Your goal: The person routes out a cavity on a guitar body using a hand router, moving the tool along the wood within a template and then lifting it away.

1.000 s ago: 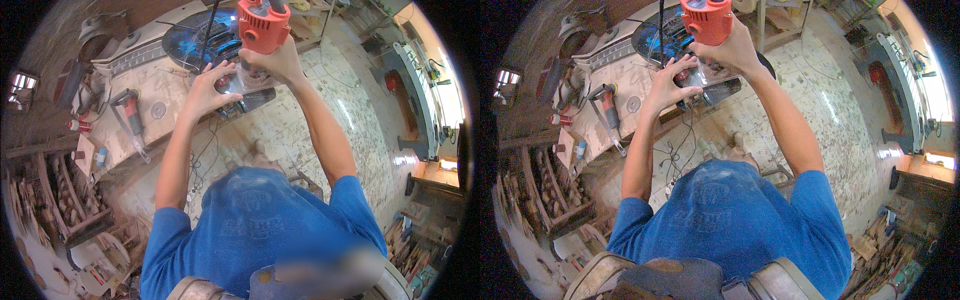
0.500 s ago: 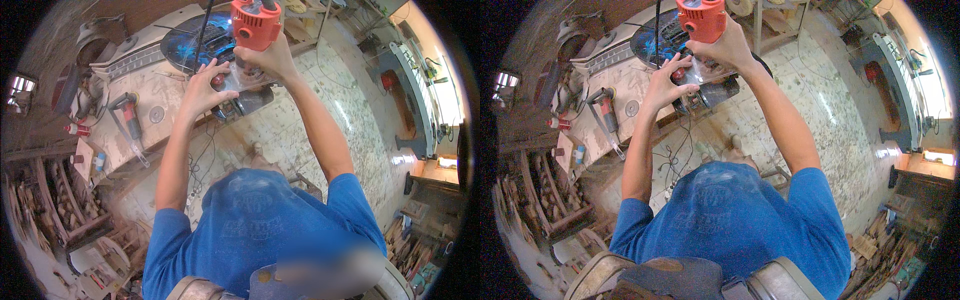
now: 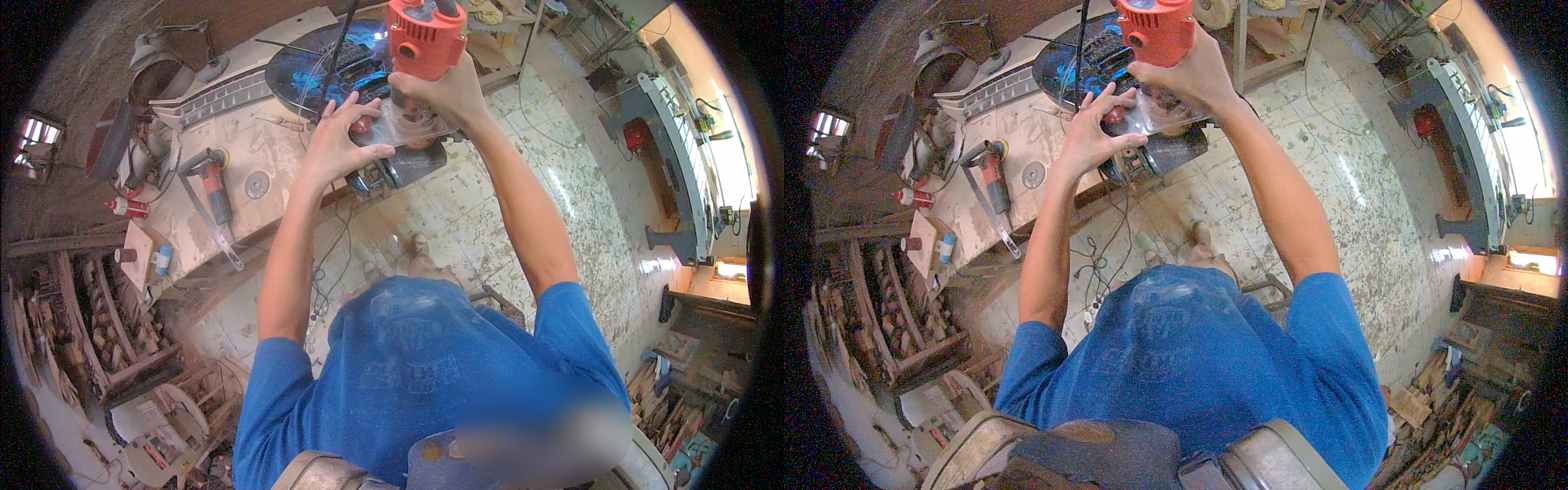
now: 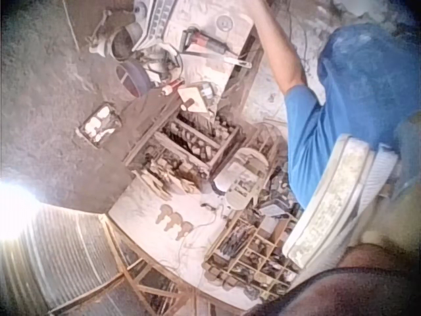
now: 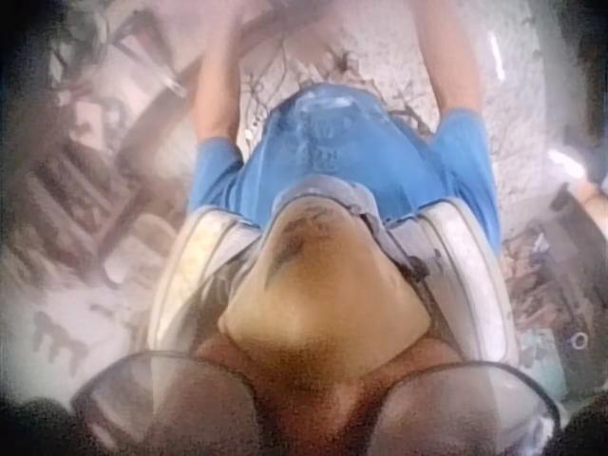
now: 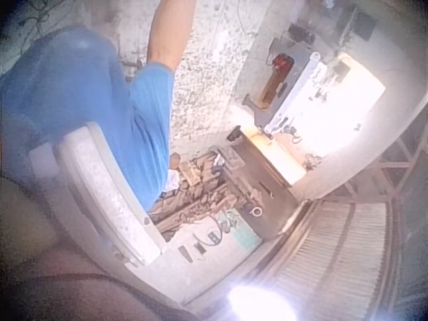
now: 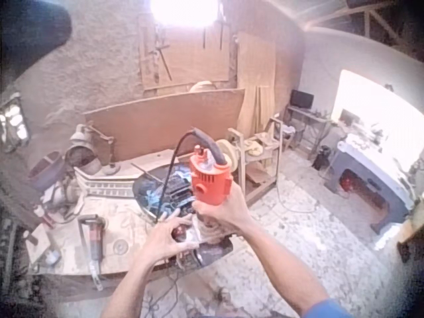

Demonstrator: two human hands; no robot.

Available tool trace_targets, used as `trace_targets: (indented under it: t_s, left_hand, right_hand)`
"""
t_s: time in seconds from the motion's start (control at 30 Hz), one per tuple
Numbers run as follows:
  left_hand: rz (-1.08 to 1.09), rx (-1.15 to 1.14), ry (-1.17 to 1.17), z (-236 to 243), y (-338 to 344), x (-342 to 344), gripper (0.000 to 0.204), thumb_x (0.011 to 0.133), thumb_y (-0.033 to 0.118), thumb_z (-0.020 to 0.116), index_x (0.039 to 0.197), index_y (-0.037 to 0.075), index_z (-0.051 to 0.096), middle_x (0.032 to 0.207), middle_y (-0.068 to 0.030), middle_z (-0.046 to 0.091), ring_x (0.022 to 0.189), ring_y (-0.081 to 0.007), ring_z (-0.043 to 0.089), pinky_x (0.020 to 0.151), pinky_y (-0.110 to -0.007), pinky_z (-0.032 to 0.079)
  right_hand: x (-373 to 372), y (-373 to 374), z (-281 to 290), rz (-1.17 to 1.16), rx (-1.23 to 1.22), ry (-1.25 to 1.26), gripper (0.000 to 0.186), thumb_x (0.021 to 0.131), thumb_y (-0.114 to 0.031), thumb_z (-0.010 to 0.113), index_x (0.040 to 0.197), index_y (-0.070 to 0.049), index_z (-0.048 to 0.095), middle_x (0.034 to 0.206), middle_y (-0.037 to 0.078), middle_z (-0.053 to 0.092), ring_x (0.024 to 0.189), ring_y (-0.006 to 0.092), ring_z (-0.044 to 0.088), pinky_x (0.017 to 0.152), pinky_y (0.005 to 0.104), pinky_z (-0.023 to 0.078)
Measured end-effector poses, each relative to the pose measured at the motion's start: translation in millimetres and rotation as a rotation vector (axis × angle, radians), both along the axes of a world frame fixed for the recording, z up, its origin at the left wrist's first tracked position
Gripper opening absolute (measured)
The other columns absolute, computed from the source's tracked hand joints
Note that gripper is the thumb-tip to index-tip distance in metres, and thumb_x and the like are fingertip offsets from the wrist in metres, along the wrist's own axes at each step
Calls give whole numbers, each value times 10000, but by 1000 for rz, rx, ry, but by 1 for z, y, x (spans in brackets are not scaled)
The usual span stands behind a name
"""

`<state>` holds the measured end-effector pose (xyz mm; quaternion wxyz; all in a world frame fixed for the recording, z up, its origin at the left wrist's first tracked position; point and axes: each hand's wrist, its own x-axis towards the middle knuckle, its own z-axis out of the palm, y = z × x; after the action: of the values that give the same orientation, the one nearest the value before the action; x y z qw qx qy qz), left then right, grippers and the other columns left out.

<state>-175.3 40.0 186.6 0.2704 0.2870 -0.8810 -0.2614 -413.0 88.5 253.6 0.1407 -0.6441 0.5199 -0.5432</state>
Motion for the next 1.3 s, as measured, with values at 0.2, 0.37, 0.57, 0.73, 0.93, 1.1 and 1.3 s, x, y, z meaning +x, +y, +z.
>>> trace_targets:
  t_s: [0.2,0.37,0.57,0.73,0.93,1.1,1.3]
  left_hand:
    - [-52,-7,-4,0,2,6,726,665,472,987,1248,110,748,1486,-29,704,1580,-365,427,1337,-587,206]
    - [-82,-3,-42,6,3,8,690,700,493,974,1236,114,759,1499,-65,693,1588,-316,427,1352,-553,187]
    - [-41,33,63,2,1,6,659,716,390,967,1236,70,720,1510,-91,682,1572,-368,439,1343,-560,215]
    - [10,19,103,-3,0,2,652,733,376,957,1229,42,698,1524,-99,671,1568,-370,446,1341,-560,221]
    - [-64,-12,35,-1,-2,9,652,723,431,966,1209,75,716,1499,-85,691,1566,-368,448,1335,-575,218]
    - [-118,-54,-1,-1,2,10,672,700,506,972,1198,121,739,1476,-75,708,1574,-348,440,1335,-582,203]
    - [-110,-95,-56,1,6,7,785,735,555,939,1370,146,726,1484,-95,693,1572,-338,439,1332,-579,210]
  right_hand:
    - [8,20,0,-69,115,-71,757,705,-442,958,1296,-64,674,1156,124,784,1022,248,775,912,393,602]
    - [15,30,6,-111,-21,29,488,795,-273,930,1149,-14,716,984,59,778,858,161,754,746,334,607]
    - [11,8,0,-59,-29,13,461,801,-287,923,1128,-17,744,978,48,793,876,142,755,785,335,603]
    - [13,-1,8,-24,-12,9,429,832,-262,908,1135,-16,730,960,51,782,727,138,746,667,321,609]
    - [9,8,-1,-33,15,-13,520,788,-313,927,1171,-33,715,985,70,784,784,178,755,726,348,605]
    - [15,37,8,-70,38,-18,488,780,-256,917,1150,-15,710,973,74,780,811,180,756,690,344,608]
    - [13,45,7,-78,76,-97,508,756,-287,932,1151,-37,733,994,72,793,860,184,766,759,348,611]
